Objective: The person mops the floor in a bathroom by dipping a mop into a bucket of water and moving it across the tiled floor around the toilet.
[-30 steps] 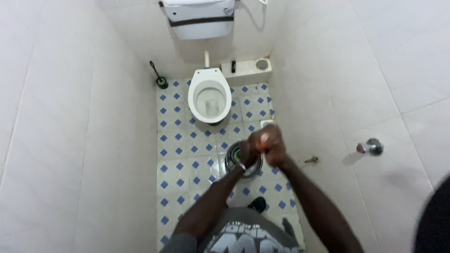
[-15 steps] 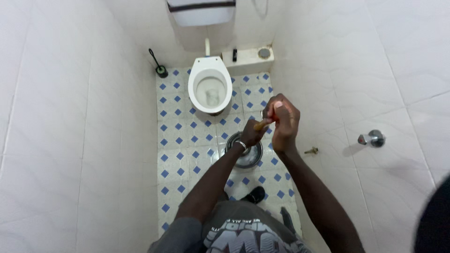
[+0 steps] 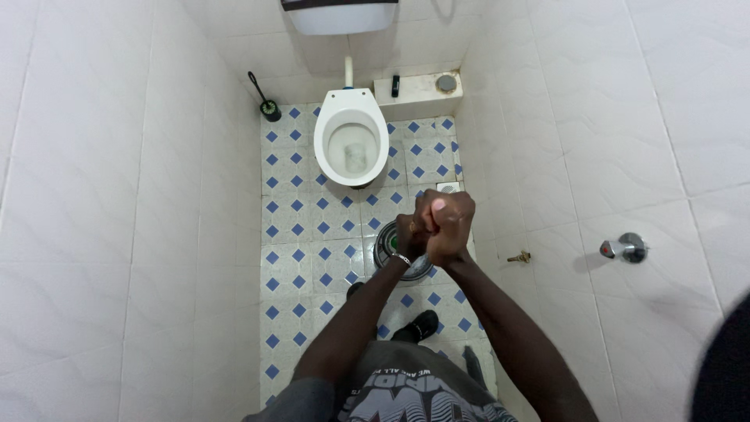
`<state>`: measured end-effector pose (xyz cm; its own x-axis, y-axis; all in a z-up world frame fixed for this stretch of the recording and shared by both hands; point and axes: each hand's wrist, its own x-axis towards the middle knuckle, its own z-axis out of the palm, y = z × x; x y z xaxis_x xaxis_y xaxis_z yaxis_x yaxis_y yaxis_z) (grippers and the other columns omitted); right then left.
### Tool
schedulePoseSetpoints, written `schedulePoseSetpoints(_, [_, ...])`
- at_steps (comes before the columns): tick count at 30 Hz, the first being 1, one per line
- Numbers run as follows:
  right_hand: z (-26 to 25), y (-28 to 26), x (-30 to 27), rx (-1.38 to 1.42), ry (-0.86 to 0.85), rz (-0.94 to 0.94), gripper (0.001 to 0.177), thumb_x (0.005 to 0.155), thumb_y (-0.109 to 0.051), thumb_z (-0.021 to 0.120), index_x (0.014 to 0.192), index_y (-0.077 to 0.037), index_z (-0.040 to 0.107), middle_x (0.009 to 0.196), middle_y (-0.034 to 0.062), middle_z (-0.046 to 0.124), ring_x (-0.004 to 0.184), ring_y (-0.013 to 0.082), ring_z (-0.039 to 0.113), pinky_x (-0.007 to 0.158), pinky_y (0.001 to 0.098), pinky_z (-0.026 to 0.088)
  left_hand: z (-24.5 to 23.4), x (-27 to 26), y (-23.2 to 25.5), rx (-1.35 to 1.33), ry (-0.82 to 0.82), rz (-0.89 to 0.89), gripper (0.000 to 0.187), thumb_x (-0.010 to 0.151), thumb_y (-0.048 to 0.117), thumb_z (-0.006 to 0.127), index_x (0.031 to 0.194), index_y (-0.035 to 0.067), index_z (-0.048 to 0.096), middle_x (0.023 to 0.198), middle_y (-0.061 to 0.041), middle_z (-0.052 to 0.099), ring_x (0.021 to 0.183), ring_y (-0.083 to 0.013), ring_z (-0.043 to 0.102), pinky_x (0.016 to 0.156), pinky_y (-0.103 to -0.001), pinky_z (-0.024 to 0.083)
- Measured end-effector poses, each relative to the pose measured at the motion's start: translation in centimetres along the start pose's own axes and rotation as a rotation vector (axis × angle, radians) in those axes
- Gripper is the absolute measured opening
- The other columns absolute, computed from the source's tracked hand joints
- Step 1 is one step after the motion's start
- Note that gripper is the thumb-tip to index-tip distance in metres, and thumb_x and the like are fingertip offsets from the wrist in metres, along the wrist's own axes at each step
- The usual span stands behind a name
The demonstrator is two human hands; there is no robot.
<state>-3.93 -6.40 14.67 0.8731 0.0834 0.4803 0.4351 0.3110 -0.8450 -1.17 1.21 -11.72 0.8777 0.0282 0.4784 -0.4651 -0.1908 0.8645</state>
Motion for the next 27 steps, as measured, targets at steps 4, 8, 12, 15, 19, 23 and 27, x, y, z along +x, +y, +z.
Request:
schedulePoseSetpoints(4, [0.2,-0.5,0.0,0.079,-0.074,0.031,0.059,0.105,-0.045,0.048,0.061,-0.007,0.04,0.054,0.0028,0.041,0.048,0.011,0.035,0.045,0.0268,0.025,0.8,-1.0,-1.5,0.088,0.049,0.023,0.021,0.09,0.027,0.068,0.084,0.008,0.07,0.071,-0.011,0.07,0.061,-0.0234,0.071,0.055,-0.035,0.054])
schedulePoseSetpoints(8, [-0.4,-1.0,0.2,0.085,-0.175,0.038,0.061,0.107,-0.045,0.046,0.059,-0.009,0.037,0.053,0.0026,0.041,0.047,0.0115,0.037,0.046,0.0282,0.028,1.8,-2.6,-2.5,0.126,0.113,0.014,0.021,0.091,0.027,0.067,0.084,0.007,0.069,0.071,-0.011,0.07,0.063,-0.0227,0.071,0.056,-0.035,0.054])
schedulePoseSetpoints(12, [-1.2,-0.7,0.2,0.071,-0.267,0.08,0.065,0.106,-0.049,0.046,0.056,-0.008,0.04,0.051,0.0037,0.042,0.044,0.0126,0.039,0.045,0.0279,0.028,2.3,-3.3,-3.0,0.148,0.164,-0.005,0.022,0.093,0.028,0.066,0.085,0.007,0.069,0.071,-0.011,0.07,0.065,-0.0221,0.071,0.058,-0.036,0.054])
schedulePoseSetpoints(15, [-2.1,-0.3,0.0,0.146,-0.339,0.103,0.066,0.107,-0.05,0.047,0.056,-0.008,0.04,0.052,0.003,0.041,0.045,0.0132,0.038,0.046,0.0283,0.027,2.8,-4.5,-2.7,0.151,0.178,-0.032,0.023,0.094,0.028,0.065,0.085,0.007,0.068,0.072,-0.011,0.07,0.066,-0.0215,0.071,0.059,-0.036,0.054])
schedulePoseSetpoints(19, [-1.6,-0.4,-0.7,0.287,-0.331,0.188,0.064,0.106,-0.047,0.051,0.057,-0.007,0.04,0.053,0.0027,0.038,0.047,0.0135,0.035,0.045,0.0293,0.027,2.2,-3.8,-2.4,0.153,0.188,-0.031,0.024,0.095,0.028,0.064,0.086,0.006,0.067,0.072,-0.012,0.069,0.068,-0.0209,0.07,0.061,-0.036,0.054])
schedulePoseSetpoints(23, [-0.5,-0.4,-0.9,0.152,-0.366,0.06,0.061,0.107,-0.048,0.043,0.059,-0.01,0.042,0.052,-0.0007,0.039,0.046,0.0091,0.034,0.045,0.0266,0.026,1.0,-3.4,-1.5,0.017,0.243,-0.145,0.024,0.096,0.028,0.064,0.087,0.006,0.067,0.072,-0.012,0.069,0.07,-0.0202,0.07,0.062,-0.037,0.054])
schedulePoseSetpoints(27, [0.7,-1.3,-2.4,0.149,-0.346,0.181,0.054,0.104,-0.043,0.046,0.063,-0.008,0.044,0.056,-0.0006,0.039,0.047,0.0085,0.033,0.044,0.0267,0.025,-0.5,-3.8,0.1,-0.061,0.182,-0.32,0.025,0.096,0.027,0.067,0.099,0.002,0.063,0.085,-0.012,0.072,0.078,-0.0168,0.069,0.065,-0.034,0.055])
